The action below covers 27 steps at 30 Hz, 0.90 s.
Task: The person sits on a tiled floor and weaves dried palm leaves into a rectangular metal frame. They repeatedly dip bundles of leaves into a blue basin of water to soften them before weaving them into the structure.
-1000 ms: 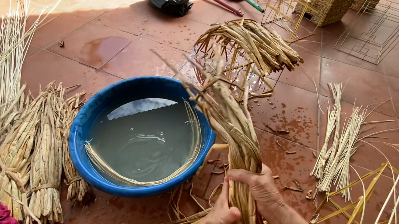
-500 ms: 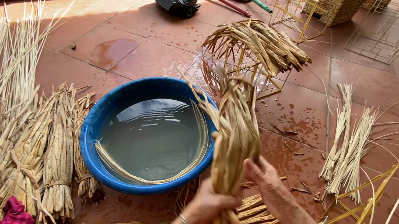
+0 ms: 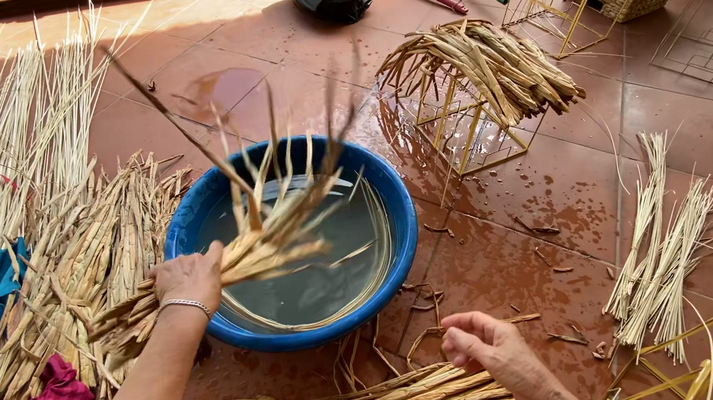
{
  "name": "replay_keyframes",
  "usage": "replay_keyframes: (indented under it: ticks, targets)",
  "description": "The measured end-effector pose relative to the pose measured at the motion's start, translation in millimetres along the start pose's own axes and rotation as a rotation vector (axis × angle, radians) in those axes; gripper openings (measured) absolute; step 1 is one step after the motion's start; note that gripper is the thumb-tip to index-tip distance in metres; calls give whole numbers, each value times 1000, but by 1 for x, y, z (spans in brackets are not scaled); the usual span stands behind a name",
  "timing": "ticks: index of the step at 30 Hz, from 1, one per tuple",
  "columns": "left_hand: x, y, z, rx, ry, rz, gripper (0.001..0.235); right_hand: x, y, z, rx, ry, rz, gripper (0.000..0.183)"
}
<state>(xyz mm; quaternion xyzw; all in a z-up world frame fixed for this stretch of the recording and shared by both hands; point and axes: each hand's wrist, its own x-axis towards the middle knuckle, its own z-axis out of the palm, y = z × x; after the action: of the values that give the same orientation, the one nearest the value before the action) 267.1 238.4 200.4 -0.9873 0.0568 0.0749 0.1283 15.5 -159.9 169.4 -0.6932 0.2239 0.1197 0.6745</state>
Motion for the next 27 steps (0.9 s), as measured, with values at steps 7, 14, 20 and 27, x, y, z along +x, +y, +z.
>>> replay_keyframes:
  ticks: [7, 14, 20, 27]
  targets:
    - [116, 37, 103, 707, -62, 34, 33, 5, 34, -10, -198, -97, 84, 39]
    - [112, 183, 167, 487, 11, 378, 34, 28, 63, -30, -167, -56, 121, 37]
    - [93, 207, 175, 325, -18, 489, 39, 26, 65, -32, -274, -119, 65, 37]
    - [67, 92, -56, 15, -218, 299, 54, 16, 50, -28, -356, -109, 108, 34]
